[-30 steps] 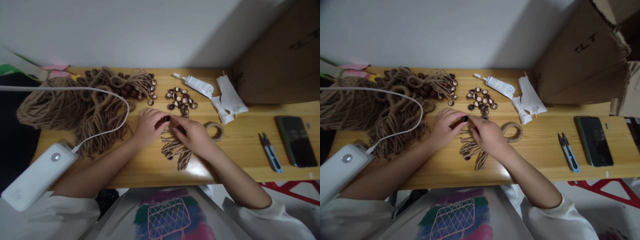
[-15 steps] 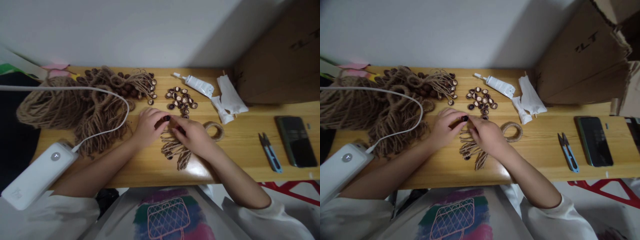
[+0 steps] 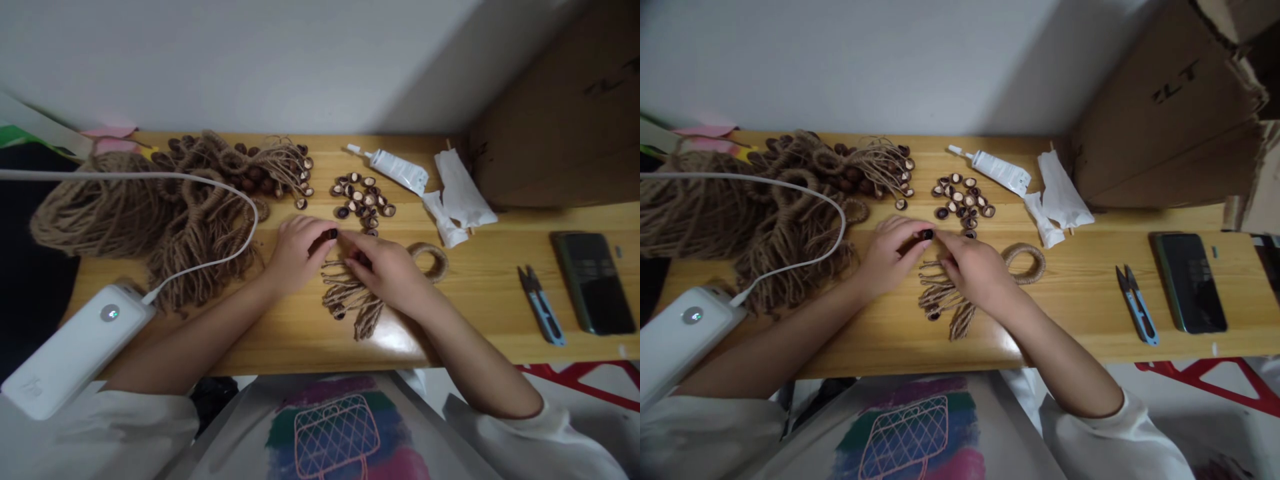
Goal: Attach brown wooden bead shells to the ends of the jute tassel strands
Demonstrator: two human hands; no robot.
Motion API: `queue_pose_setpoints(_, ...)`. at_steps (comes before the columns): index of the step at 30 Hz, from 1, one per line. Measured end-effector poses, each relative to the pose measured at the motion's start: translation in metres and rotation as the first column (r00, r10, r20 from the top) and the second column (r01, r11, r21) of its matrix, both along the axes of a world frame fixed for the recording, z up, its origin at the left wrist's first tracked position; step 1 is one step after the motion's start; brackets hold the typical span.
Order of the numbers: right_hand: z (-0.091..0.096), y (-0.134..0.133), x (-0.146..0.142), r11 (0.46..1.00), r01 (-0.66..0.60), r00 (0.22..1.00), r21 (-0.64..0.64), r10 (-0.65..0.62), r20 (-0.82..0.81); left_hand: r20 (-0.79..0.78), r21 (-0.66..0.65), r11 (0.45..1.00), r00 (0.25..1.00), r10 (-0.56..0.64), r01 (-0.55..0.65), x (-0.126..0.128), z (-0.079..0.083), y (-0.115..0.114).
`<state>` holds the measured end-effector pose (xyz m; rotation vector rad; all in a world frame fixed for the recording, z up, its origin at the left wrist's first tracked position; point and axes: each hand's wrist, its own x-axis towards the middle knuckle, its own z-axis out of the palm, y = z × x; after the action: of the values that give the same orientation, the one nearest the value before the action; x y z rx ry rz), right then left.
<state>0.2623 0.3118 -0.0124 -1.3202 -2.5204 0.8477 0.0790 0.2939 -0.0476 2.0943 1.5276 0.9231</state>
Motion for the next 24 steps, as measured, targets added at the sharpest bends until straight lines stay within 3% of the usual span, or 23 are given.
queue_pose_setpoints(9,0.005,0.002,0.008,0.997,0.057,0.998,0.042,-0.055,-0.042,0.051,-0.001,0.999,0.998,0.034,-0.034,0.0,0.0,0.0)
queue_pose_setpoints(19,0.01,0.002,0.006,0.997,0.069,0.997,-0.046,-0.071,-0.04,0.061,-0.009,0.999,0.998,0.033,-0.033,0.0,0.0,0.0)
queue_pose_setpoints(24,0.009,0.002,0.005,0.998,0.048,0.995,-0.032,-0.05,-0.083,0.068,-0.023,0.999,0.997,0.032,-0.03,0.0,0.0,0.0)
